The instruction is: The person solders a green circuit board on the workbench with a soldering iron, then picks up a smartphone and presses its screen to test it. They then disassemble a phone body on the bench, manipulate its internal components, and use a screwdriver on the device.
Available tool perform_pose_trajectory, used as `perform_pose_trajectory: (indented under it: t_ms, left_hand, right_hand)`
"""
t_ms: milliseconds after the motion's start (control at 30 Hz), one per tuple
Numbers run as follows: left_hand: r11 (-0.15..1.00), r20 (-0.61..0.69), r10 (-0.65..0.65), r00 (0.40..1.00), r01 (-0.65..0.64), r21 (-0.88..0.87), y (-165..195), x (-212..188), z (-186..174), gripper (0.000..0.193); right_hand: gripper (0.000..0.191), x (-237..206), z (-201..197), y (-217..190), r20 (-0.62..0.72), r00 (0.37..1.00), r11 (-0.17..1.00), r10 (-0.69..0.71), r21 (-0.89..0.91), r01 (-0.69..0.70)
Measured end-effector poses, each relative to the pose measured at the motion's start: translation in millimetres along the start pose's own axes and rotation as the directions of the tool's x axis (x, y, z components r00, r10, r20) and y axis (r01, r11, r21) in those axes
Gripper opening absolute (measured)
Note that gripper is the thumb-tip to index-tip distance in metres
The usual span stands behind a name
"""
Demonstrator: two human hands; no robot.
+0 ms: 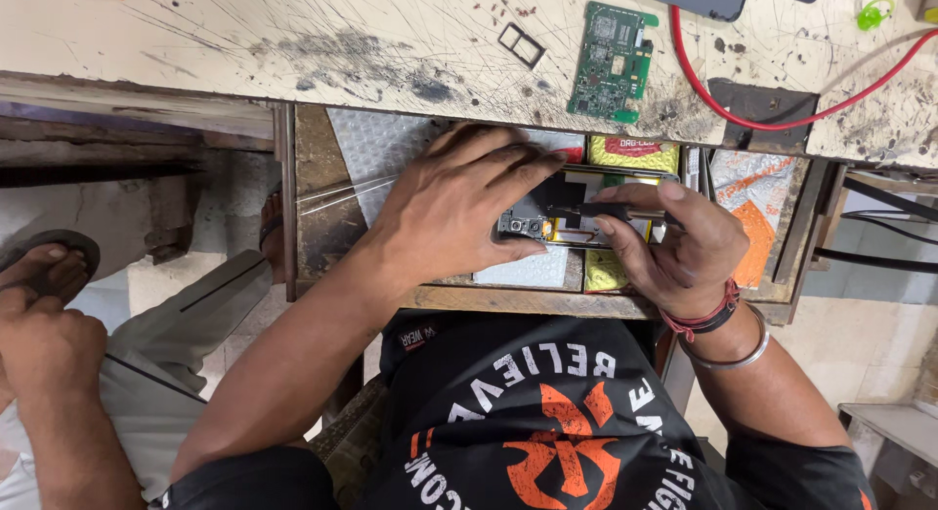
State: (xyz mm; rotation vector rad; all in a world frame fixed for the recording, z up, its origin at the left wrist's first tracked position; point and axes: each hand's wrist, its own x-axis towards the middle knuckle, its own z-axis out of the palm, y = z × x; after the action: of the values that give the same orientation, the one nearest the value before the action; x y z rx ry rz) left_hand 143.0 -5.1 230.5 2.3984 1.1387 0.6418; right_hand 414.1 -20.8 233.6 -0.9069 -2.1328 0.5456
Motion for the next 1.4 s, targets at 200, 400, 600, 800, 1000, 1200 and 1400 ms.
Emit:
perform_pose_trajectory:
  t_ms: [200, 400, 600, 800, 1000, 1200, 1400]
  left_hand:
    - [1.0, -0.023, -0.003, 1.0, 0.003, 0.001, 0, -2, -3, 0.08]
    - [1.0, -0.015, 0.007, 1.0, -0.007, -0.005, -5, -3, 1, 0.081]
    - [1.0, -0.012, -0.015, 1.0, 0.015, -0.017, -1, 2, -3, 0.074]
    - [0.999, 0.007, -0.034, 0.999, 0.034, -0.031, 5, -1, -4, 0.075]
    - [1.0, -0.022, -0.022, 1.0, 0.022, 0.0, 5, -4, -1, 0.074]
    - [1.0, -0.002, -0.002, 1.0, 0.002, 0.024, 4, -4, 2, 0.073]
    - [1.0, 0.016, -0.015, 1.0, 0.015, 0.014, 5, -6, 4, 0.074]
  right_hand:
    - [0.081, 13, 2, -5, 0.017, 0.997, 0.995, -0.075, -0.062, 0.076]
    - [0.061, 33, -10, -17, 0.247, 0.95, 0.982, -0.19, 0.027, 0.189]
    - [0.049, 44, -6, -26, 0.174, 0.98, 0.995, -0.093, -0.028, 0.099]
    - [0.049, 38, -5, -25, 0.158, 0.987, 0.996, 0.007, -0.087, 0.007]
    - [0.052, 36, -3, -24, 0.129, 0.989, 0.994, 0.077, -0.082, -0.067]
    - [0.052, 37, -1, -29, 0.041, 0.989, 0.986, 0.144, -0.094, -0.14]
    - [0.048, 40, 1, -38, -0.006, 0.985, 0.973, 0.175, -0.154, -0.174]
